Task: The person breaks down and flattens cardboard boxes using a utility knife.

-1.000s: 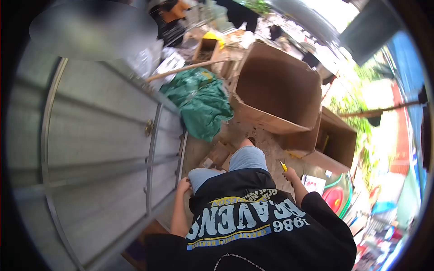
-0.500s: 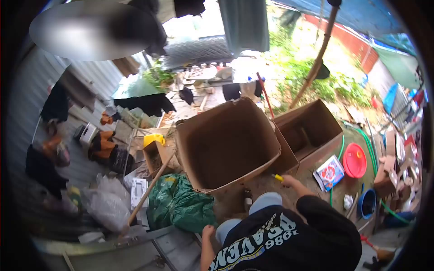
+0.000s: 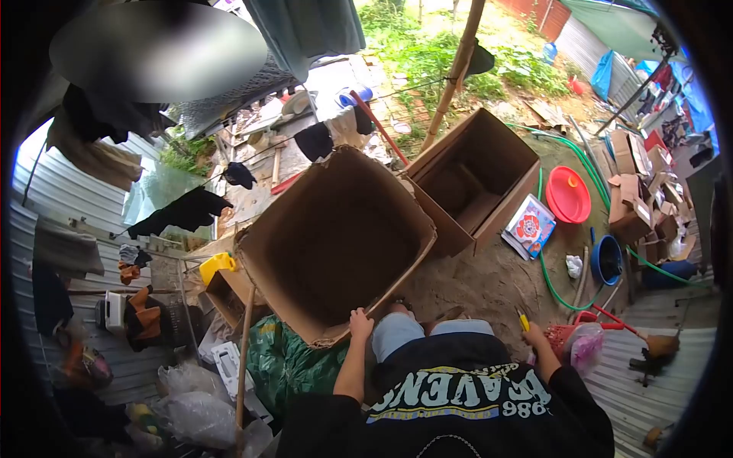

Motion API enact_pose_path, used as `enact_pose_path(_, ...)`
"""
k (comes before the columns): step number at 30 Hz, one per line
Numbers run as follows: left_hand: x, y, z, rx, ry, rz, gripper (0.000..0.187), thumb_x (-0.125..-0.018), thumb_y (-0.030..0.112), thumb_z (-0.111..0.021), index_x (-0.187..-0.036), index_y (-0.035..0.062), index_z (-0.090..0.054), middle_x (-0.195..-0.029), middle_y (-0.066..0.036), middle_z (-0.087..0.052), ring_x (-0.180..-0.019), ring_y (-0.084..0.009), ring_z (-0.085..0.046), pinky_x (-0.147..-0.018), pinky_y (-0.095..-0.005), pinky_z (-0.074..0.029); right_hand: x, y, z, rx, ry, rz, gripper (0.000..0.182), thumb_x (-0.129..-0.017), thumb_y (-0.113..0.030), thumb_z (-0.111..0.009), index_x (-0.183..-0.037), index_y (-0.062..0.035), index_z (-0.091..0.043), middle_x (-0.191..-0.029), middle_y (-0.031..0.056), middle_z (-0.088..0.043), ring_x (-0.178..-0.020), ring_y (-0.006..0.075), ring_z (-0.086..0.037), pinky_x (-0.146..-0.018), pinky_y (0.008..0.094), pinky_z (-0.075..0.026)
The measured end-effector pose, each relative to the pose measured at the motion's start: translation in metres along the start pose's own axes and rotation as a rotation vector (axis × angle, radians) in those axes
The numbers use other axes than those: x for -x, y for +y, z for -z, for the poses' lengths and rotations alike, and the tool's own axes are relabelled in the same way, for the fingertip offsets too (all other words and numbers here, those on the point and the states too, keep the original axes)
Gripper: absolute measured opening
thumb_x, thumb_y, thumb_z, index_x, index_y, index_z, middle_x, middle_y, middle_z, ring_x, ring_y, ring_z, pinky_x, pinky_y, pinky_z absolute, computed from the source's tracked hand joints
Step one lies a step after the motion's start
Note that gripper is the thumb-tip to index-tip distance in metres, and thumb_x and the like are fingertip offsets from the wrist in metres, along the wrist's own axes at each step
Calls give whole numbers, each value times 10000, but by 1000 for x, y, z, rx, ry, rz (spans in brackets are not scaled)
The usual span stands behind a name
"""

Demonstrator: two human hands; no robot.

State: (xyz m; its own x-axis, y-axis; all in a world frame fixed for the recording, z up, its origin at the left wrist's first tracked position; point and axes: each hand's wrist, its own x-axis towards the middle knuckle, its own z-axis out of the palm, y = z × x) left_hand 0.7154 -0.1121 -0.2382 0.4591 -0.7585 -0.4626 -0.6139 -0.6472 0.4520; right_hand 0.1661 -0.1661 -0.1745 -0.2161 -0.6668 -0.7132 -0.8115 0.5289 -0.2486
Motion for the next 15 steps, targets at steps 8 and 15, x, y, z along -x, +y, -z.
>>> enact_pose_path(8, -27, 37, -3, -232, -362, -46, 513, -703, 236, -561, -1160, 80, -388, -1120, -177, -427, -995, -348, -484, -825, -418, -417, 168, 75, -82, -46, -77, -200, 371, -667, -227, -637, -966, -18, -569, -946, 180, -588, -897, 321, -563, -738, 373, -456)
enact_pose_path(15, -51, 44, 44, 99, -505, -191, 288, -746, 244, -539, -923, 19, -575, -815, -132, -616, -802, -240, -596, -716, -331, -456, 205, -54, -65, -132, -63, -51, 382, -713, -243, -582, -1012, -14, -518, -948, 228, -568, -900, 360, -548, -752, 398, -438)
